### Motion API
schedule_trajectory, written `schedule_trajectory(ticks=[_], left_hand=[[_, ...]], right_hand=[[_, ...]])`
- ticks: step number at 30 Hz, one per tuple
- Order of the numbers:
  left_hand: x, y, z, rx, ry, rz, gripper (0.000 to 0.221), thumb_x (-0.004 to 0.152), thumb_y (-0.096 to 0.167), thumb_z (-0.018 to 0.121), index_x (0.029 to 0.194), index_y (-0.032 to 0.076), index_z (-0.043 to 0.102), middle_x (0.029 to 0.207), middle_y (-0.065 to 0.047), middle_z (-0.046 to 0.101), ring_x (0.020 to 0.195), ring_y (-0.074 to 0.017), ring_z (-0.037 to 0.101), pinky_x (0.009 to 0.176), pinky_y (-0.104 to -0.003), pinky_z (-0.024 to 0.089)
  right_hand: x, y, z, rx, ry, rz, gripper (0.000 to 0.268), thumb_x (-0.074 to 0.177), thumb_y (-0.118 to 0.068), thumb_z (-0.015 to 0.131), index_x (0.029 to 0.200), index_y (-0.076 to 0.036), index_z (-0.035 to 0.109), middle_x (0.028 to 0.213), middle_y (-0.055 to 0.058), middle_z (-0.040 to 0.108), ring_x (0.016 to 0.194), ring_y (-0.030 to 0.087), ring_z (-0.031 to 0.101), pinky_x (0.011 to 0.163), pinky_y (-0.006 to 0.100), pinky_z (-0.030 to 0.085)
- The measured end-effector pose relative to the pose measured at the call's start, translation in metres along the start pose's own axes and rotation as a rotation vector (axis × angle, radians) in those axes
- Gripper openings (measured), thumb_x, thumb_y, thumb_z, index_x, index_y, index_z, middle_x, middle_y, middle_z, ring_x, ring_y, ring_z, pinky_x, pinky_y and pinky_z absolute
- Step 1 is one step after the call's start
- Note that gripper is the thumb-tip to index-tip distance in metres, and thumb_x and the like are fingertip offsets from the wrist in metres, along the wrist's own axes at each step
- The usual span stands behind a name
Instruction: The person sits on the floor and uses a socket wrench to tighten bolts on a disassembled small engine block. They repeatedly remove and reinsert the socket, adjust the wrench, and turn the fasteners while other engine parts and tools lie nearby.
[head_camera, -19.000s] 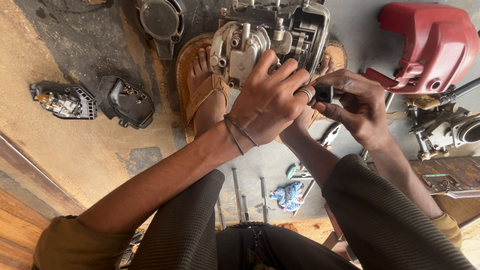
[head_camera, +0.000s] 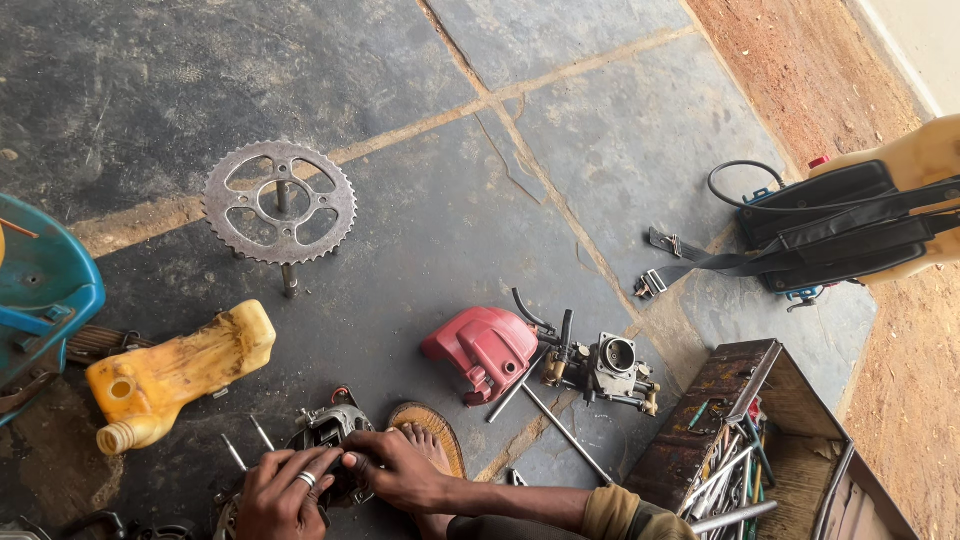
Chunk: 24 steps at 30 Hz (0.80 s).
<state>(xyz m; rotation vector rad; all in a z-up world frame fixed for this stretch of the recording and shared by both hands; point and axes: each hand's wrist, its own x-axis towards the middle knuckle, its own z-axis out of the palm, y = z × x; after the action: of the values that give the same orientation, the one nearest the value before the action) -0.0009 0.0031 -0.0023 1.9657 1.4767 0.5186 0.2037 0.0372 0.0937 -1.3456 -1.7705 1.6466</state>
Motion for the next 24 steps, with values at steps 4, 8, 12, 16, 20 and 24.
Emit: schedule_trajectory(ticks=[4, 8, 12, 16, 20, 24], left_hand=[[0.007, 0.004, -0.013, 0.158, -0.167, -0.080, 0.043, 0.086, 0.020, 0.065, 0.128, 0.029, 0.071, 0.123, 0.010, 0.073, 0.115, -0.0164, 0.058, 0.106, -0.046, 0.035], [0.017, 0.027, -0.042, 0.149, -0.181, -0.030, 0.045, 0.087, 0.022, 0.065, 0.131, 0.029, 0.069, 0.125, 0.009, 0.070, 0.118, -0.0157, 0.055, 0.109, -0.049, 0.028], [0.014, 0.044, -0.066, 0.033, -0.016, 0.120, 0.046, 0.082, 0.011, 0.066, 0.127, 0.018, 0.069, 0.122, -0.003, 0.068, 0.123, -0.0236, 0.054, 0.104, -0.052, 0.031], [0.006, 0.047, -0.068, 0.084, 0.033, 0.113, 0.045, 0.081, 0.004, 0.065, 0.124, 0.015, 0.070, 0.124, -0.007, 0.068, 0.125, -0.0270, 0.054, 0.108, -0.052, 0.034], [0.002, 0.051, -0.068, -0.066, 0.074, 0.042, 0.038, 0.089, 0.006, 0.068, 0.124, 0.020, 0.074, 0.117, -0.003, 0.069, 0.117, -0.0230, 0.058, 0.106, -0.046, 0.038], [0.005, 0.058, -0.075, -0.045, 0.047, 0.016, 0.043, 0.084, -0.001, 0.066, 0.120, 0.021, 0.076, 0.114, 0.000, 0.071, 0.113, -0.0209, 0.060, 0.109, -0.045, 0.038]], right_hand=[[0.002, 0.004, 0.003, 0.022, -0.001, 0.020, 0.040, 0.109, -0.031, 0.054, 0.125, 0.004, 0.064, 0.100, 0.021, 0.072, 0.090, 0.027, 0.070, 0.083, 0.039, 0.054], [0.002, 0.009, 0.004, -0.043, 0.041, 0.031, 0.039, 0.108, -0.032, 0.056, 0.123, 0.003, 0.065, 0.101, 0.021, 0.073, 0.090, 0.028, 0.070, 0.083, 0.039, 0.054], [0.004, 0.019, 0.012, -0.274, 0.147, 0.137, 0.032, 0.103, -0.033, 0.064, 0.119, -0.007, 0.073, 0.097, 0.019, 0.076, 0.092, 0.030, 0.070, 0.082, 0.040, 0.051], [0.006, 0.035, 0.017, -0.153, 0.241, 0.160, 0.033, 0.096, -0.032, 0.065, 0.118, -0.008, 0.072, 0.094, 0.014, 0.077, 0.086, 0.021, 0.074, 0.077, 0.034, 0.055], [0.003, 0.039, 0.010, 0.119, 0.039, 0.092, 0.029, 0.104, -0.023, 0.058, 0.115, 0.003, 0.066, 0.092, 0.010, 0.069, 0.086, 0.016, 0.065, 0.075, 0.031, 0.053], [0.001, 0.027, 0.011, 0.258, 0.016, 0.121, 0.024, 0.108, -0.018, 0.054, 0.114, 0.004, 0.063, 0.091, 0.006, 0.064, 0.084, 0.011, 0.061, 0.074, 0.027, 0.052]])
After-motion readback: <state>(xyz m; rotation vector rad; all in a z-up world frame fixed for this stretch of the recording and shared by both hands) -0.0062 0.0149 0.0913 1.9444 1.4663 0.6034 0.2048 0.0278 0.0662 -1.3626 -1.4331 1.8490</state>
